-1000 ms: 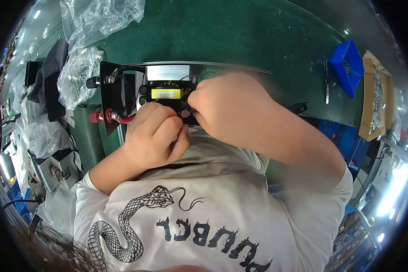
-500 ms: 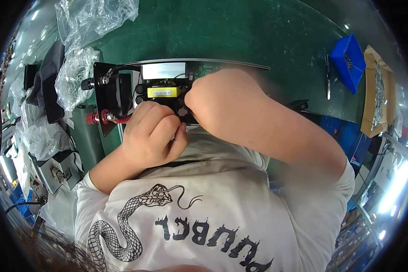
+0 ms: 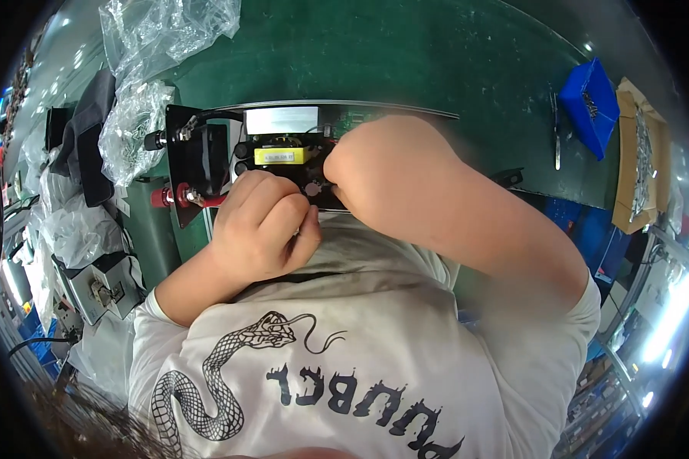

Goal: Manually assembling and connecting wires to an electronic circuit board within a metal housing.

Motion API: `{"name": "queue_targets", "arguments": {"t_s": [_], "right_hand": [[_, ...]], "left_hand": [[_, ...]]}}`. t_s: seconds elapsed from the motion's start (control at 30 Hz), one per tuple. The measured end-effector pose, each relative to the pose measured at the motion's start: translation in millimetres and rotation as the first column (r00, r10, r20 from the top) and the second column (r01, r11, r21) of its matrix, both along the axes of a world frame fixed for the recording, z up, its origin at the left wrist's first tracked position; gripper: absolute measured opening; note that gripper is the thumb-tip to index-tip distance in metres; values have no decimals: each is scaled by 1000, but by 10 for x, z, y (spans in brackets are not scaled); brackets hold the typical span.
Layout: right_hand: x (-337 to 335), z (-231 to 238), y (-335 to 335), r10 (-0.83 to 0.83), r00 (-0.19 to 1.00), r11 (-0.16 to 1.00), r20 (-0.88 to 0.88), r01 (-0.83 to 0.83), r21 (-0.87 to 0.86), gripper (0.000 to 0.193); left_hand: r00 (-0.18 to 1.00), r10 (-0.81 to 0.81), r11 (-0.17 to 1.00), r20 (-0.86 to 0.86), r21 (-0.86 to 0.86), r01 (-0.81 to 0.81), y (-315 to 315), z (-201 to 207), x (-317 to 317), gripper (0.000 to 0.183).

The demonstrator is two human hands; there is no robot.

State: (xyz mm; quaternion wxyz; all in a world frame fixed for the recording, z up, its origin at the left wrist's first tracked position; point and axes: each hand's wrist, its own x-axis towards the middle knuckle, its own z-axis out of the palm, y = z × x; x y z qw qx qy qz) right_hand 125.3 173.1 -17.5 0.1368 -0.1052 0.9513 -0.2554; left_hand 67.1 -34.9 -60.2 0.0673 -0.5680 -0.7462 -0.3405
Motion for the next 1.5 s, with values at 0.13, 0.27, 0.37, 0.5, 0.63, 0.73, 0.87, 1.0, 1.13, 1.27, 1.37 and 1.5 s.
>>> {"name": "queue_targets", "arguments": {"t_s": [0.13, 0.27, 0.37, 0.5, 0.63, 0.73, 0.87, 1.0, 1.13, 1.27, 1.37, 1.5], "right_hand": [[-11, -43, -9, 10, 1000, 1000, -11, -10, 1, 13], [-46, -18, -37, 18, 999, 999, 42, -19, 28, 13], [-46, 42, -41, 8, 1000, 1000, -6, -8, -21, 11], [-45, 20, -51, -5, 1000, 1000, 3, 5, 13, 11], [-127, -10, -99, 61, 991, 991, 122, -75, 115, 11], [-119, -42, -146, -26, 985, 996, 170, 11, 89, 8], [-178, 27, -174, -55, 963, 989, 264, 17, 144, 8], [-170, 41, -172, -94, 956, 986, 277, 51, 160, 9], [-144, 55, -139, -111, 965, 988, 237, 83, 126, 11], [-116, 75, -43, -82, 979, 996, 188, 76, 42, 13], [-16, 239, 84, -79, 992, 994, 98, 86, -70, 14], [333, 290, 114, -143, 973, 989, -180, 134, -60, 18]], "left_hand": [[1000, -13, 1000, 13, 2, 13, 8, -18, 9, 18], [1000, -17, 1000, 5, 11, 17, 7, -29, 1, 18], [1000, -10, 1000, -8, 7, 10, -6, -36, 2, 18], [1000, -28, 1000, -8, 13, 28, 20, -36, -11, 18], [1000, -19, 1000, -11, -5, 19, 14, -31, 2, 18], [1000, -14, 1000, -24, 15, 14, 20, -23, 3, 18], [1000, 7, 1000, -29, 1, -7, 31, -13, 20, 17], [999, 42, 999, -26, -15, -42, 31, 21, 39, 16], [999, 29, 999, -18, -34, -30, 47, 46, 40, 16], [999, 27, 999, 39, -43, -25, 37, 71, 39, 18], [997, 51, 996, 53, -80, -46, 28, 115, 37, 19], [997, 58, 980, 48, -191, -48, 55, 251, 56, 33]]}}
